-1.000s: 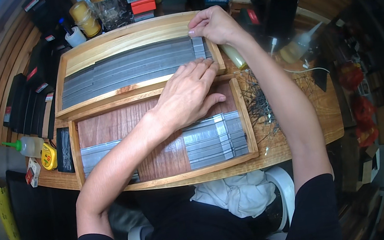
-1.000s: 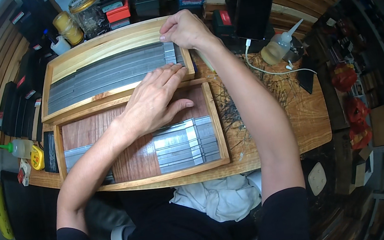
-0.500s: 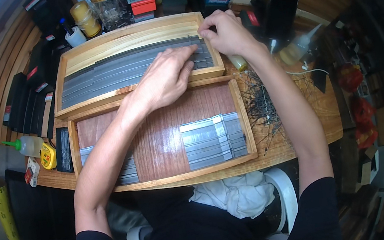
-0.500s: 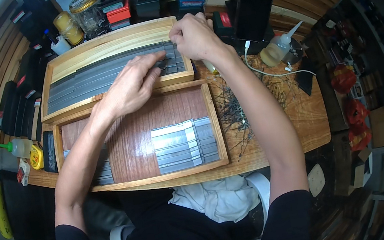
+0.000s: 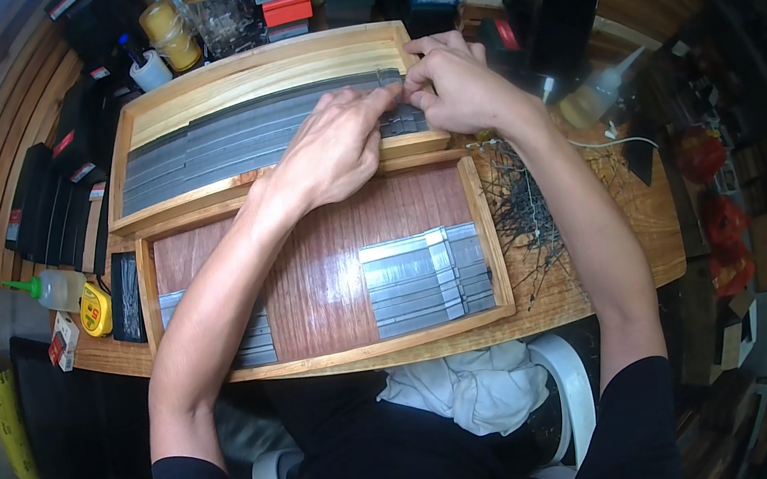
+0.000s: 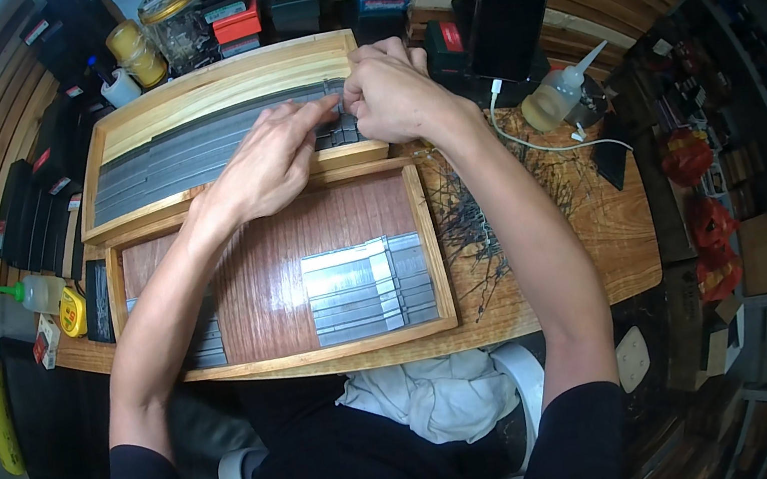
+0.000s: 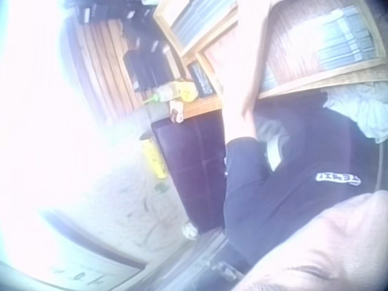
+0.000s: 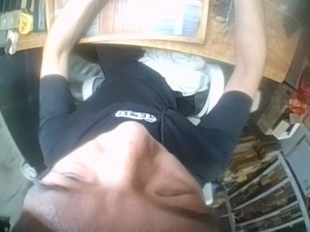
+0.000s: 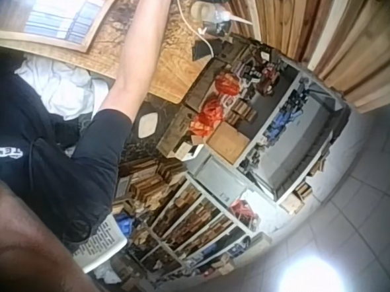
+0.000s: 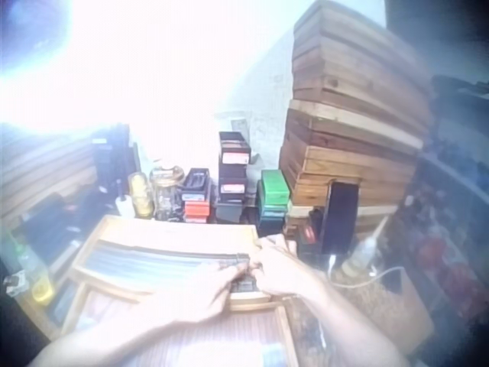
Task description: The person repeatedly picks up small rectangular metal pieces from a wooden tray, aligns them by hand, and places them back into the tray. The hands manipulate the pieces one at a time, occasionally stacking them, while the camera remains in a fixed overhead position.
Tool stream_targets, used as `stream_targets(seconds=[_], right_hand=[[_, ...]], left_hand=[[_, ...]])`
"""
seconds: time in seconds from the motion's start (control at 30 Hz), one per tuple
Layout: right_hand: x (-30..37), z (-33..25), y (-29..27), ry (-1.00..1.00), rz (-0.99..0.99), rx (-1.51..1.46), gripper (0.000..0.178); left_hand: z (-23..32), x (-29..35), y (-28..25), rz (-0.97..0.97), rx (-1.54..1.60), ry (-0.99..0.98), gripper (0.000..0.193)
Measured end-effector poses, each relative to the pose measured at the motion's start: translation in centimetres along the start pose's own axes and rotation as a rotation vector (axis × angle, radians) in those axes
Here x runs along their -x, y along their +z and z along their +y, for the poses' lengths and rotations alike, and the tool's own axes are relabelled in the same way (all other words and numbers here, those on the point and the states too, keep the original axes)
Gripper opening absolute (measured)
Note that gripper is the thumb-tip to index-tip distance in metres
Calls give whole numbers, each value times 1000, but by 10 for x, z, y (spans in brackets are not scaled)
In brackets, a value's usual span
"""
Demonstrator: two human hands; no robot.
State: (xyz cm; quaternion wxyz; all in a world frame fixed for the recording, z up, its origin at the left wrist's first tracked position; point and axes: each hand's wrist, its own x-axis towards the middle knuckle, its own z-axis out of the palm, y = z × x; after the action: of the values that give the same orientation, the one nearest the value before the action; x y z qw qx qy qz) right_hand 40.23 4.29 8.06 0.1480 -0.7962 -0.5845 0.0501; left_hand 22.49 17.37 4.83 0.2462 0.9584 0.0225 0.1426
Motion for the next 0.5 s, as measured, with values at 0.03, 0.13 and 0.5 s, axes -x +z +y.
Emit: stream_targets(seconds=[0.03, 0.13, 0.5], right_hand=[[1, 2, 1, 3, -6, -11, 16], [3, -1, -2, 6, -53, -28, 19], [3, -2, -3, 11, -6, 39, 24]], left_hand=[[-1, 0, 1, 20, -3, 11, 55], [-5, 0, 4, 83, 26, 20, 51], [-6, -3, 4, 58, 171, -35, 53]])
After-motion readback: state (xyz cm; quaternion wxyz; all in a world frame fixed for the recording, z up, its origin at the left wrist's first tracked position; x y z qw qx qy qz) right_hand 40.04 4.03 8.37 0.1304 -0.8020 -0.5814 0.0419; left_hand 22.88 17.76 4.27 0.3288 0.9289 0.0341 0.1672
